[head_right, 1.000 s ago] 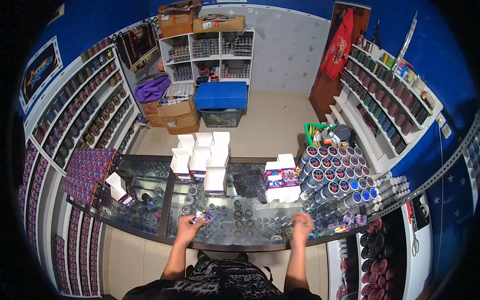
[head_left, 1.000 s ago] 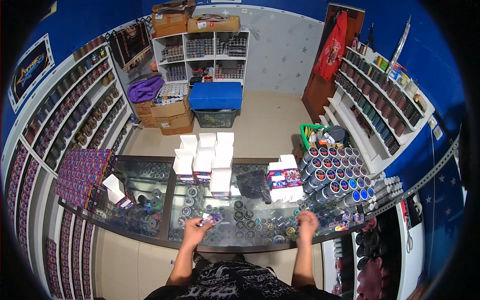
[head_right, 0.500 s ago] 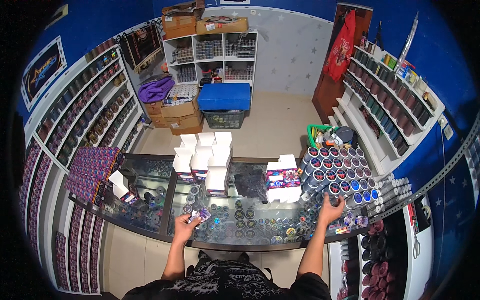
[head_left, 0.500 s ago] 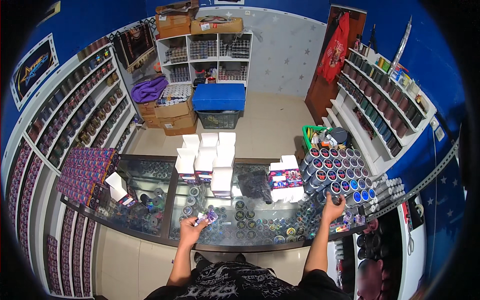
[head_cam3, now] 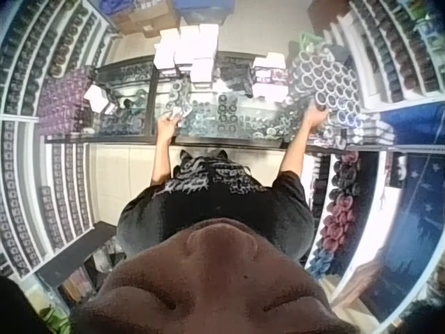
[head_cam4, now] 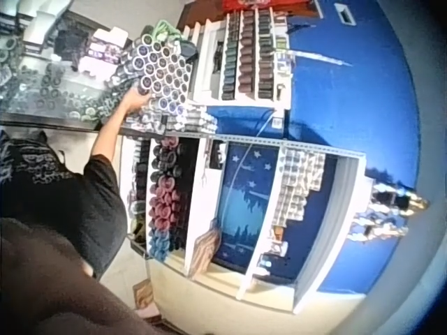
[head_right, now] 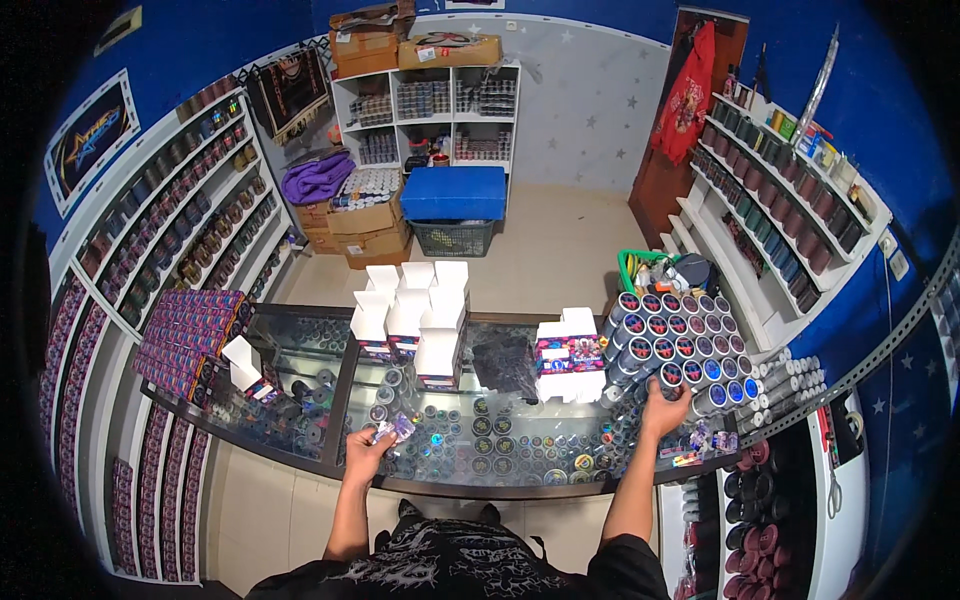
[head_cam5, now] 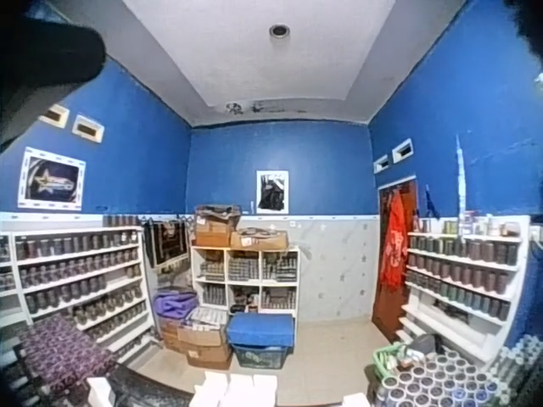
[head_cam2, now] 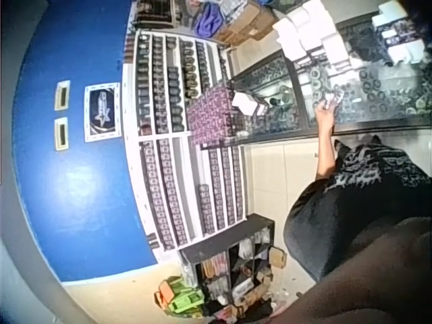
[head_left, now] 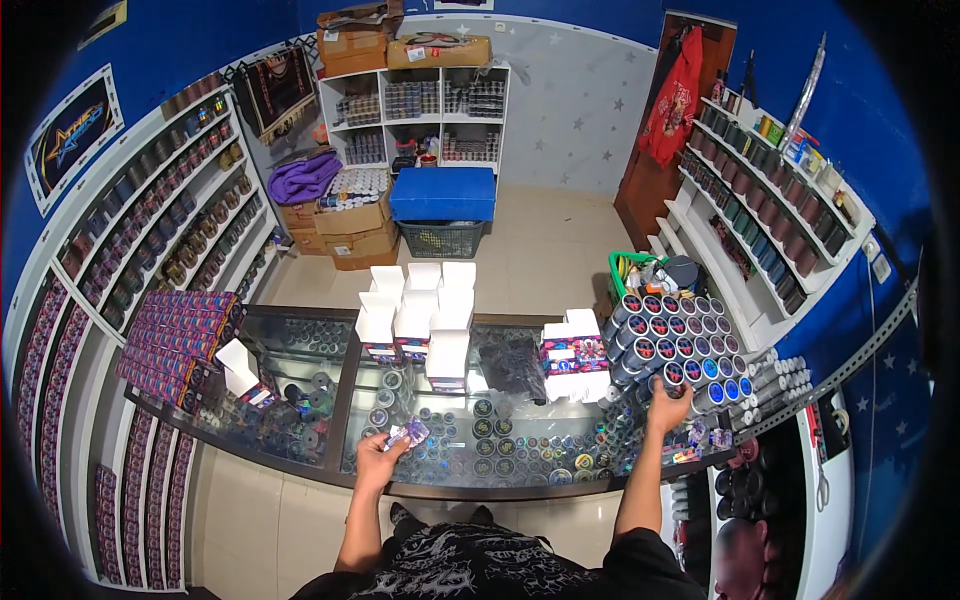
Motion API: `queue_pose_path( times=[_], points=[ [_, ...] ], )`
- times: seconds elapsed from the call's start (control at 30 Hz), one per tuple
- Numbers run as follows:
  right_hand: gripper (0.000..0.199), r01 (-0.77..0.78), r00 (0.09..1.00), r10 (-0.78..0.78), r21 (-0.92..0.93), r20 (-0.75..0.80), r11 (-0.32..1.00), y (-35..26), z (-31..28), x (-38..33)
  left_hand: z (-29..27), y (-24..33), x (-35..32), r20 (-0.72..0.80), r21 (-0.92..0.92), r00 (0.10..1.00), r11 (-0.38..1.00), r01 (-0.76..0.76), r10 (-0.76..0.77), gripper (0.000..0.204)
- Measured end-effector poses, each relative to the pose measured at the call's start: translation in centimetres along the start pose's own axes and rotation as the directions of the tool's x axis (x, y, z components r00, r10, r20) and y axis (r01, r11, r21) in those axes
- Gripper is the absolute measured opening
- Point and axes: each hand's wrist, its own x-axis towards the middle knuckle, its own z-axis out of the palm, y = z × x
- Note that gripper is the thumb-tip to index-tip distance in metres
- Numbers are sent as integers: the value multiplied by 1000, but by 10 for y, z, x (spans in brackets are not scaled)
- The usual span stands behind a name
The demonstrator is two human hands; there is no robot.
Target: Packing small circular toy containers into cardboard boxes.
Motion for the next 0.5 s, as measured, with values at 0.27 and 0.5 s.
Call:
queue_pose_path(
  times=[0.27,0.5],
  points=[
    [54,88,986,-103,117,128,989,-13,-14,-62,5,11,-7,-17,-20,1000,1000,18,-18,11],
    [55,95,940,-124,108,317,990,1,-18,-146,7,5,1,-20,-20,1000,1000,14,-14,14]
  ],
)
